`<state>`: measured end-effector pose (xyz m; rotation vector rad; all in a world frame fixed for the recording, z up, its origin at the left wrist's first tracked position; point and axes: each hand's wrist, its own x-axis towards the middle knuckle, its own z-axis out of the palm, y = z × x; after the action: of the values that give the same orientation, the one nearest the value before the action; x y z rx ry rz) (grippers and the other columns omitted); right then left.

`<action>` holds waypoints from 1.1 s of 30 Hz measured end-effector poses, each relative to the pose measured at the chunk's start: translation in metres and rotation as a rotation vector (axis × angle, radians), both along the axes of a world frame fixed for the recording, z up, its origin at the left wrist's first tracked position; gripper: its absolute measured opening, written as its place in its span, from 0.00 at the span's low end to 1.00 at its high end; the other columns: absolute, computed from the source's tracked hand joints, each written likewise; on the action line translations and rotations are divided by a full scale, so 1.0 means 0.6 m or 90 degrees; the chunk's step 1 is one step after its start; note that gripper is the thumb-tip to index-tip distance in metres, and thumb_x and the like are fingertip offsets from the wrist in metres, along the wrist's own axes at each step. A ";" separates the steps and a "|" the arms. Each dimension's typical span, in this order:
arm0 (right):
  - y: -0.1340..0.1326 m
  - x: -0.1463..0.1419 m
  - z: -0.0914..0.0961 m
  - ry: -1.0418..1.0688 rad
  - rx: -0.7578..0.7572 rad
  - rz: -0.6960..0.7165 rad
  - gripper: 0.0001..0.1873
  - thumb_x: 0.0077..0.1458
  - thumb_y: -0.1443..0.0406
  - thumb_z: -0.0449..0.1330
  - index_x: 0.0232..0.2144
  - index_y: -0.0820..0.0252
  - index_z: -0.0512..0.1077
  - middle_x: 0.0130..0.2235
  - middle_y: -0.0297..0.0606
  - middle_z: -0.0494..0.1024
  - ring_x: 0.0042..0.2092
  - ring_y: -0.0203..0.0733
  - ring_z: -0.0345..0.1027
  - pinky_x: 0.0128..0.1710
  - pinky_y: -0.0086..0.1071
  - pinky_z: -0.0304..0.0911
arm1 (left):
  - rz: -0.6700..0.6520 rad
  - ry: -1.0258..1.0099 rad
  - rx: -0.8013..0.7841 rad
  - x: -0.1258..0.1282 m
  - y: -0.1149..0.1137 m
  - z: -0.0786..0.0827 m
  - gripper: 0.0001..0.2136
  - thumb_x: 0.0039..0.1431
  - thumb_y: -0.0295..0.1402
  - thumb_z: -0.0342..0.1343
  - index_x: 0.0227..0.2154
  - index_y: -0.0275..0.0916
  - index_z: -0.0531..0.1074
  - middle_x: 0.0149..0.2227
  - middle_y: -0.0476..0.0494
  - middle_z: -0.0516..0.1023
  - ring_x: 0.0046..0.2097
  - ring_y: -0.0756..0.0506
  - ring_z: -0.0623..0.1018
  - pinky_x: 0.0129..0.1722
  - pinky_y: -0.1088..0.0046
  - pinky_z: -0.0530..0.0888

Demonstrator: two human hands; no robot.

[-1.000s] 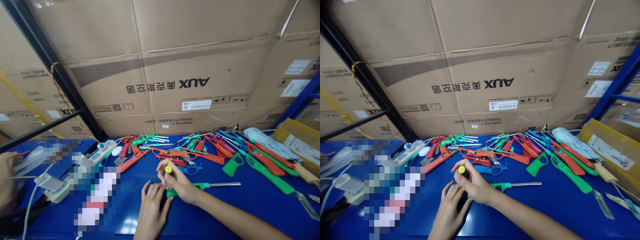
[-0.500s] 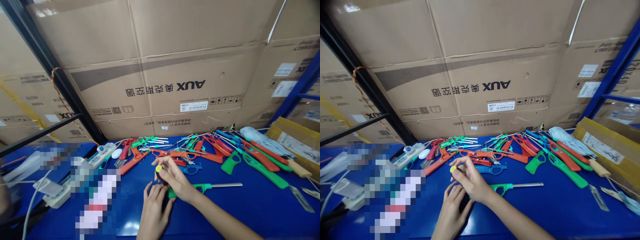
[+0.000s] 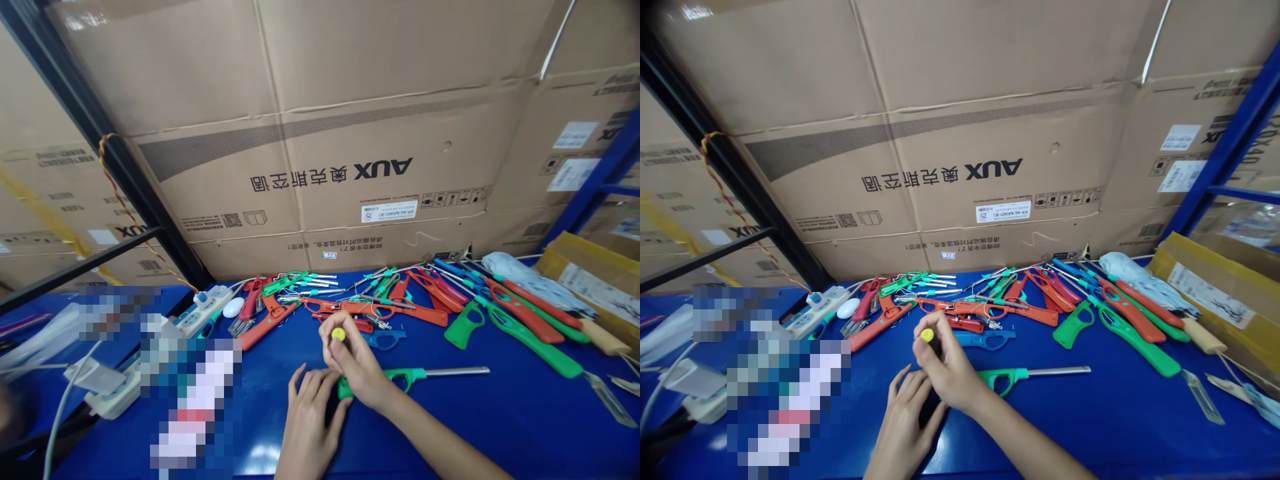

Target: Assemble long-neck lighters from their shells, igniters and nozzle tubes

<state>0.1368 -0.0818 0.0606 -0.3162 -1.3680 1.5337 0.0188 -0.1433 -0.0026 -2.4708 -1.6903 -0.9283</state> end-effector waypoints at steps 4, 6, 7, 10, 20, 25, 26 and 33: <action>-0.004 0.001 0.001 -0.043 0.008 0.027 0.17 0.65 0.53 0.43 0.36 0.57 0.64 0.34 0.34 0.63 0.29 0.32 0.57 0.31 0.29 0.56 | -0.002 0.008 -0.003 -0.002 0.001 -0.001 0.13 0.58 0.29 0.55 0.46 0.42 0.69 0.42 0.44 0.78 0.45 0.41 0.77 0.51 0.51 0.66; -0.006 0.001 0.001 -0.010 0.022 0.008 0.11 0.60 0.55 0.55 0.37 0.55 0.61 0.41 0.35 0.64 0.31 0.31 0.59 0.33 0.29 0.58 | -0.006 0.016 -0.002 -0.002 0.001 -0.001 0.14 0.58 0.28 0.54 0.47 0.42 0.68 0.43 0.43 0.78 0.46 0.41 0.76 0.51 0.51 0.67; -0.006 0.001 0.000 0.011 0.023 -0.005 0.12 0.57 0.56 0.59 0.37 0.53 0.60 0.42 0.34 0.63 0.31 0.31 0.59 0.33 0.29 0.58 | -0.007 0.019 -0.002 -0.002 0.001 -0.001 0.14 0.58 0.28 0.54 0.48 0.42 0.68 0.44 0.42 0.77 0.46 0.40 0.76 0.51 0.52 0.67; -0.008 0.003 -0.003 0.012 0.015 -0.008 0.12 0.60 0.53 0.55 0.38 0.53 0.60 0.37 0.32 0.63 0.28 0.31 0.56 0.30 0.28 0.56 | -0.009 0.021 0.000 -0.003 0.001 -0.002 0.13 0.58 0.28 0.53 0.47 0.42 0.68 0.44 0.41 0.78 0.46 0.40 0.76 0.51 0.52 0.67; -0.015 0.003 -0.005 0.026 -0.002 0.018 0.16 0.56 0.54 0.59 0.39 0.52 0.57 0.42 0.35 0.65 0.31 0.32 0.58 0.33 0.30 0.58 | -0.008 0.035 0.021 -0.006 0.001 -0.011 0.13 0.58 0.30 0.53 0.47 0.41 0.69 0.43 0.41 0.79 0.46 0.40 0.77 0.51 0.53 0.67; -0.011 0.008 0.002 -0.036 0.006 0.033 0.15 0.64 0.52 0.47 0.36 0.57 0.62 0.42 0.40 0.66 0.31 0.34 0.59 0.35 0.33 0.59 | -0.008 0.040 -0.002 -0.005 0.001 -0.006 0.13 0.59 0.29 0.53 0.47 0.41 0.68 0.44 0.41 0.78 0.47 0.40 0.76 0.52 0.52 0.66; -0.011 0.008 0.003 -0.025 0.008 0.038 0.13 0.61 0.53 0.52 0.36 0.56 0.60 0.44 0.40 0.65 0.32 0.34 0.60 0.35 0.33 0.60 | -0.008 0.043 0.003 -0.005 0.001 -0.007 0.13 0.59 0.30 0.53 0.47 0.41 0.67 0.44 0.40 0.78 0.48 0.39 0.76 0.51 0.52 0.67; -0.012 0.012 0.003 -0.039 0.005 0.029 0.16 0.63 0.51 0.46 0.37 0.56 0.61 0.39 0.37 0.65 0.29 0.33 0.56 0.33 0.31 0.58 | -0.009 0.039 -0.004 -0.005 0.000 -0.004 0.12 0.59 0.29 0.54 0.46 0.41 0.68 0.43 0.42 0.78 0.46 0.41 0.76 0.52 0.52 0.66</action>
<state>0.1441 -0.0887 0.0623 -0.3322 -1.4368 1.5670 0.0159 -0.1433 -0.0052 -2.4911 -1.6630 -0.8410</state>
